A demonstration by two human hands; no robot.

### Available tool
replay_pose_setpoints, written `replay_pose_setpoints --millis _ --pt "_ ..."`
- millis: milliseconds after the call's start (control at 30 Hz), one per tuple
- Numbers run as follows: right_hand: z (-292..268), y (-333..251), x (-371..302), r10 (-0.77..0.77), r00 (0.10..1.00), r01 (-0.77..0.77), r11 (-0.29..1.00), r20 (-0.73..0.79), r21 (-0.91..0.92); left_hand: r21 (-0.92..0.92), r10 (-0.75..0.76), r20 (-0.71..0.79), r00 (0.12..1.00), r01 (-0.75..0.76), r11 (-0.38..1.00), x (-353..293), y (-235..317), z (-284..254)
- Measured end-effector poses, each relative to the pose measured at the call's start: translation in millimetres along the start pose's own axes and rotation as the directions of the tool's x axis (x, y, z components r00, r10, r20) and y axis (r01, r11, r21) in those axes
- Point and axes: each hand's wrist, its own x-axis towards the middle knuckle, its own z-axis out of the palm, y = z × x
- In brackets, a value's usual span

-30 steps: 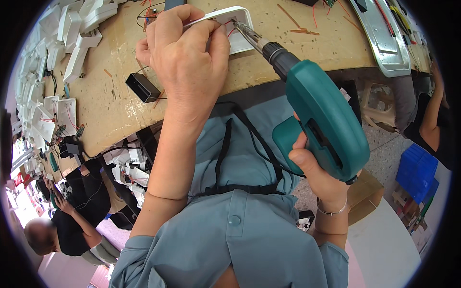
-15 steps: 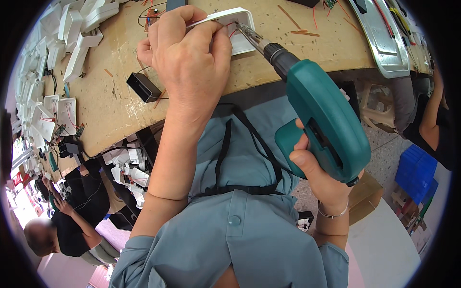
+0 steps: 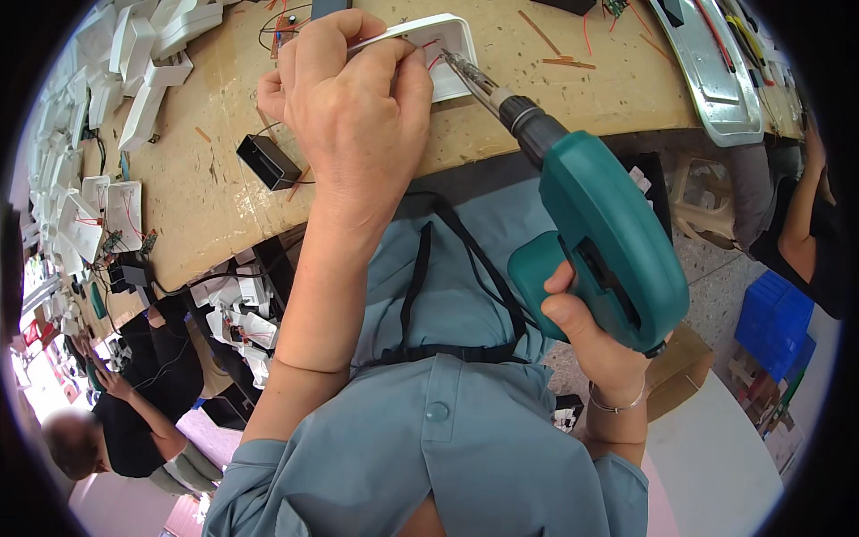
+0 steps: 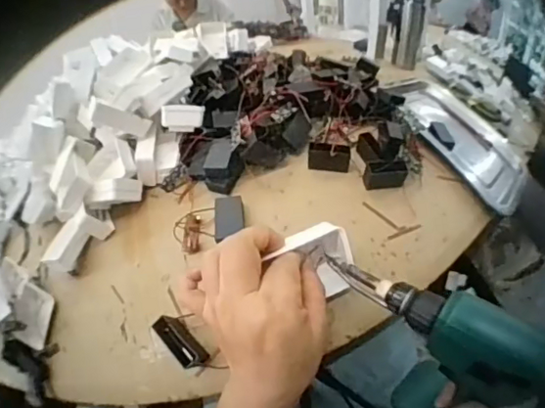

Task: Soldering wires to electronic components within plastic housings at a manual workstation.

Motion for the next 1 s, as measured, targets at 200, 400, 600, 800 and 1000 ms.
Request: replay_pose_setpoints --millis 200,400,600,800,1000 --pt "-2 -2 -8 -0.008 1.0 0.008 1.0 -0.027 0.011 -0.04 -0.063 0.03 0.998 0.064 0.997 2 3 -5" --pt "-6 -2 -6 -0.088 0.993 0.09 0.996 -0.083 0.016 -0.049 -0.141 0.082 0.987 0.146 0.988 1 7 -6" --pt "-3 -3 1 -0.105 0.988 0.107 0.994 -0.113 0.015 -0.062 -0.135 0.069 0.989 0.139 0.988 0 2 -2" --pt "-8 -3 -3 -0.114 0.988 0.114 0.993 -0.104 -0.012 0.262 -0.39 0.585 0.711 0.29 0.921 43 26 -51" --pt "-14 7 -8 -0.167 0.97 0.179 0.982 -0.174 0.053 0.324 -0.487 0.736 0.47 0.387 0.863 57 42 -67"
